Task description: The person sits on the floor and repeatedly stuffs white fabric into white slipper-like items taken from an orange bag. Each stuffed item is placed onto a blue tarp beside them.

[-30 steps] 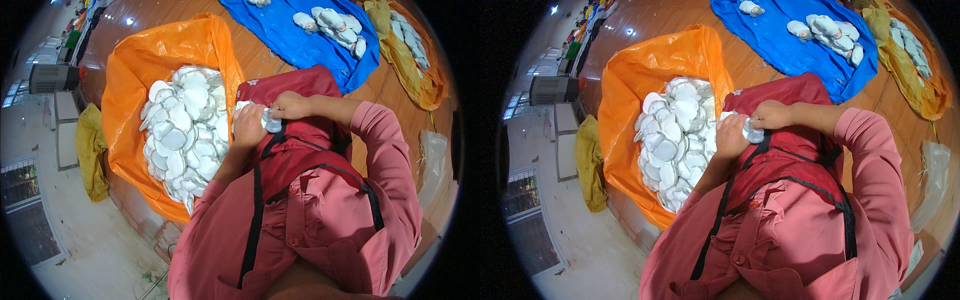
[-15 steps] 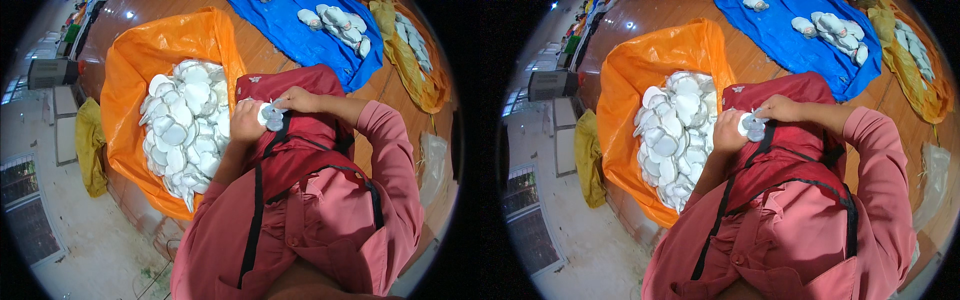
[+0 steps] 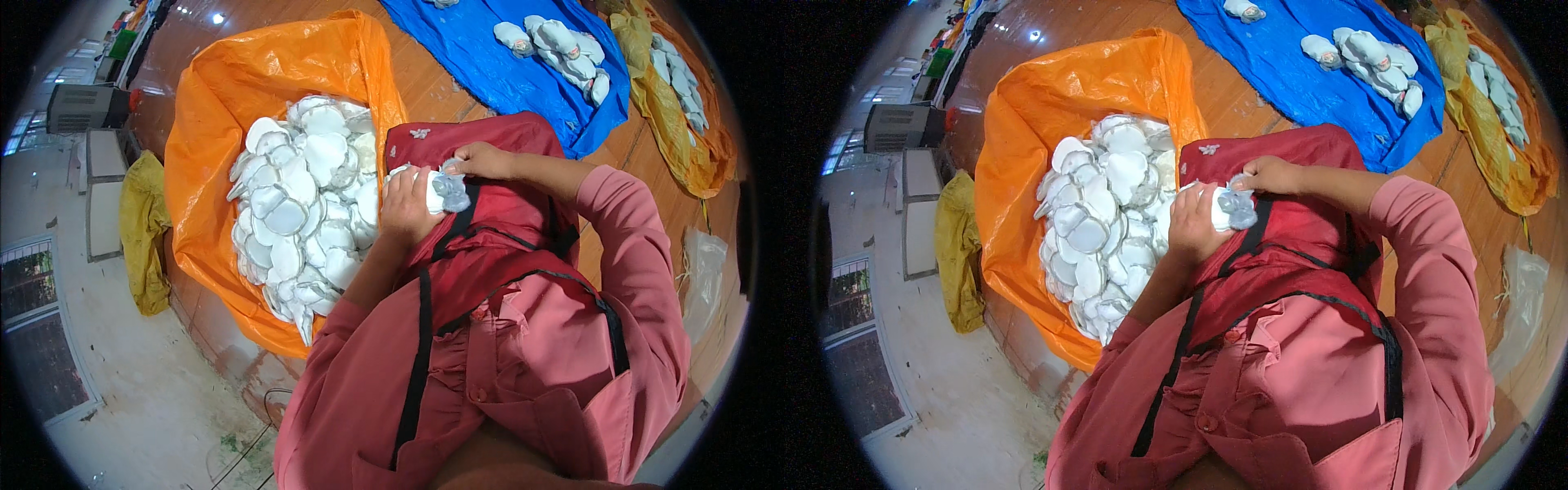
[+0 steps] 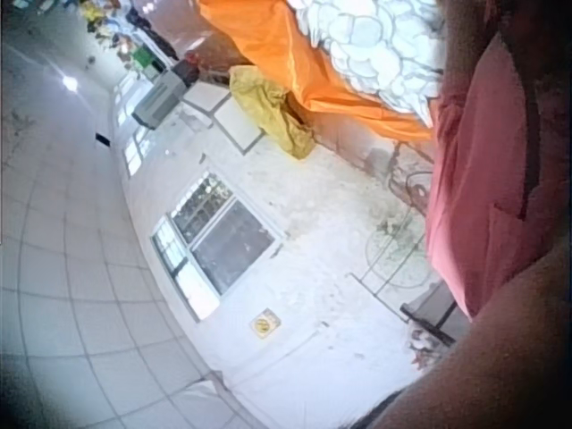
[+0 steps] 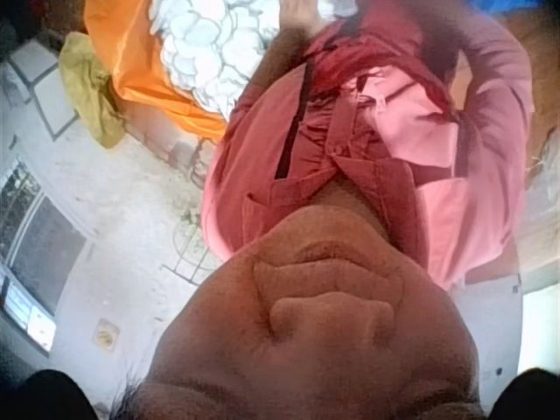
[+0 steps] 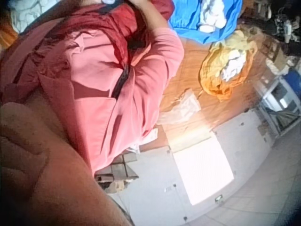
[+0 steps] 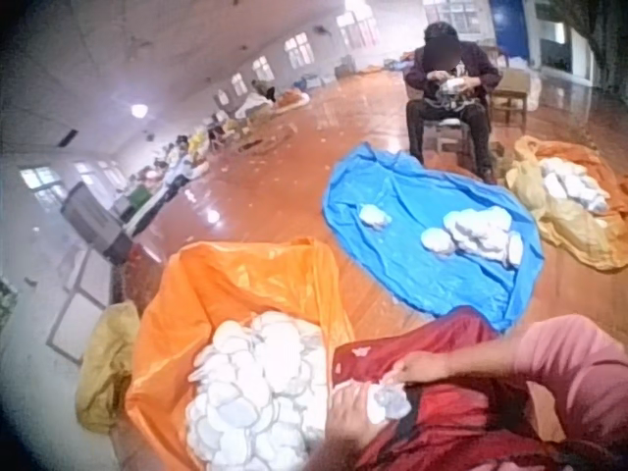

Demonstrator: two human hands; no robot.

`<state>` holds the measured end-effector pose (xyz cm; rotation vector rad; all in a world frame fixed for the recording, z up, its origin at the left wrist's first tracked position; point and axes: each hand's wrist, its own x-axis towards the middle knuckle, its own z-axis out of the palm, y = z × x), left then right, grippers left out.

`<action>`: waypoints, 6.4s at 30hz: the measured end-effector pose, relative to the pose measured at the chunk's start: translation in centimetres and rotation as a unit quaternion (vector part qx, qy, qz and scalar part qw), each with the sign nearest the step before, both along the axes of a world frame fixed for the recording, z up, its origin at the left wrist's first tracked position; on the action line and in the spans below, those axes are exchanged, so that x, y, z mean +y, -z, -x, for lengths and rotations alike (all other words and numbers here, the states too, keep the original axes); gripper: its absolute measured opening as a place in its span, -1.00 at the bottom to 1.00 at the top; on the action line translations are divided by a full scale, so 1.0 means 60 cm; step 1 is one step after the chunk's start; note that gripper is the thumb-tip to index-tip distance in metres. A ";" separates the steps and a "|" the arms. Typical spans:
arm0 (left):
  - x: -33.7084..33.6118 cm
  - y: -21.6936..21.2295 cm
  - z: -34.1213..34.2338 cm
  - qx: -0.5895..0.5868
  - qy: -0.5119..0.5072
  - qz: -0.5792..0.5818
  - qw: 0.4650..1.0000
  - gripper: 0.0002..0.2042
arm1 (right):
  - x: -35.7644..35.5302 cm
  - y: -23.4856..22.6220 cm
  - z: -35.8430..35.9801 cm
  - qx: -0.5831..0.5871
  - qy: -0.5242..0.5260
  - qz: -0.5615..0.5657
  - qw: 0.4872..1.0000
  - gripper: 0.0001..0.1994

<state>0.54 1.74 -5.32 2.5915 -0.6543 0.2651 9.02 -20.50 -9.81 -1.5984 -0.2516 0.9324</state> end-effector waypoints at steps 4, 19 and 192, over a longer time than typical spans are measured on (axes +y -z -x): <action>0.000 0.008 -0.015 0.073 -0.068 0.003 0.995 -0.24 | -0.012 -0.029 0.026 -0.123 0.112 -0.065 0.984 -0.80; 0.021 -0.100 -0.055 0.257 -0.090 -0.015 0.962 -0.41 | 0.061 -0.046 0.049 -0.484 0.052 -0.034 0.873 -0.61; 0.051 0.005 0.071 0.048 0.318 0.003 0.947 -0.84 | 0.067 -0.012 0.136 -0.277 -0.172 0.027 0.945 -0.61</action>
